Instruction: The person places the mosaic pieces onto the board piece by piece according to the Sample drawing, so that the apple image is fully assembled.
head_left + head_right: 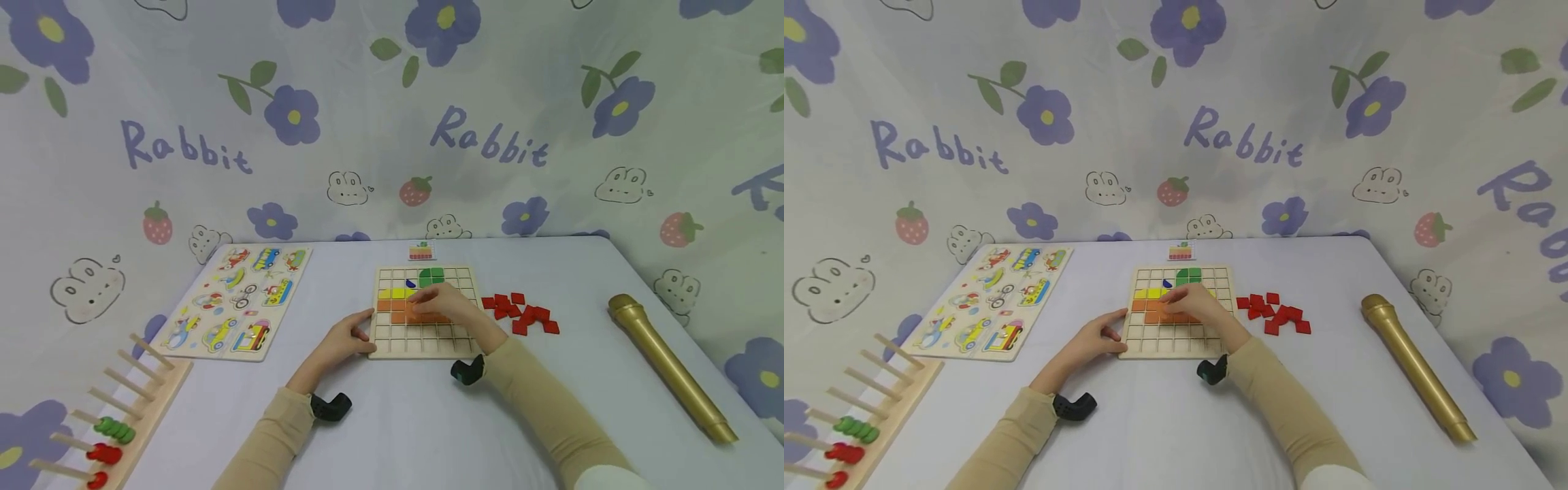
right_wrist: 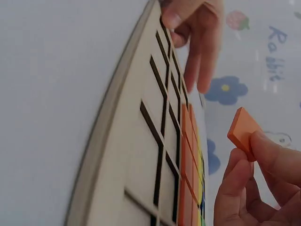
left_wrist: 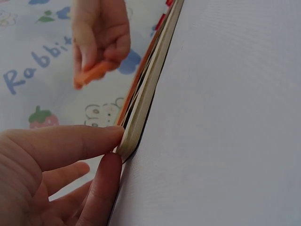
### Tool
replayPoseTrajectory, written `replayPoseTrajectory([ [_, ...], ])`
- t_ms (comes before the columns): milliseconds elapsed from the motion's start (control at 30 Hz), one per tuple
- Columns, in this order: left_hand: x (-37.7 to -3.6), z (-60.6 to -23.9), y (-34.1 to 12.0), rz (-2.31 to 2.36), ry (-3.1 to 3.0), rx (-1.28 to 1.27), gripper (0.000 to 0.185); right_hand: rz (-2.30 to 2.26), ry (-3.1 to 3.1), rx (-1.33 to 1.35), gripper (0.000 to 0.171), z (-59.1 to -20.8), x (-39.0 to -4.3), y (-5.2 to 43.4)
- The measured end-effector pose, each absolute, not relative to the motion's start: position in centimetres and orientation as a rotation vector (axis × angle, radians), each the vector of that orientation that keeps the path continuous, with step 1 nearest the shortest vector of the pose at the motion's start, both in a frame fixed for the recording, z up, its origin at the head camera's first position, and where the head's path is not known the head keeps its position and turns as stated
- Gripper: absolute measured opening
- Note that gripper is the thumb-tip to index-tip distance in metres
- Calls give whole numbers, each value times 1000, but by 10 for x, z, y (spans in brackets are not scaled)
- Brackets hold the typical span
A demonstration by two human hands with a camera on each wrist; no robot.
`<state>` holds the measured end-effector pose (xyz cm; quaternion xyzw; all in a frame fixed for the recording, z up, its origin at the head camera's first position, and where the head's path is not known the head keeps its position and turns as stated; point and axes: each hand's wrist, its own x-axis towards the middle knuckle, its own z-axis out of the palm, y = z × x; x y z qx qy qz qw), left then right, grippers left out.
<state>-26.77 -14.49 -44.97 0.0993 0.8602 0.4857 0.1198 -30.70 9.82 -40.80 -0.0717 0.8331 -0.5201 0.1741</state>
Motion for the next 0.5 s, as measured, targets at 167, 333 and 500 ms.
replayPoseTrajectory([
  [167, -268, -452, -145, 1429, 2507, 315, 75, -1400, 2426, -221, 16, -414, -315, 61],
  [333, -269, -453, -146, 1441, 2509, 325, 76, -1282, 2572, -316, 9, -417, -321, 41],
  [500, -268, -451, -148, 1430, 2515, 331, 75, -1135, 2664, -398, 5, -419, -322, 29],
])
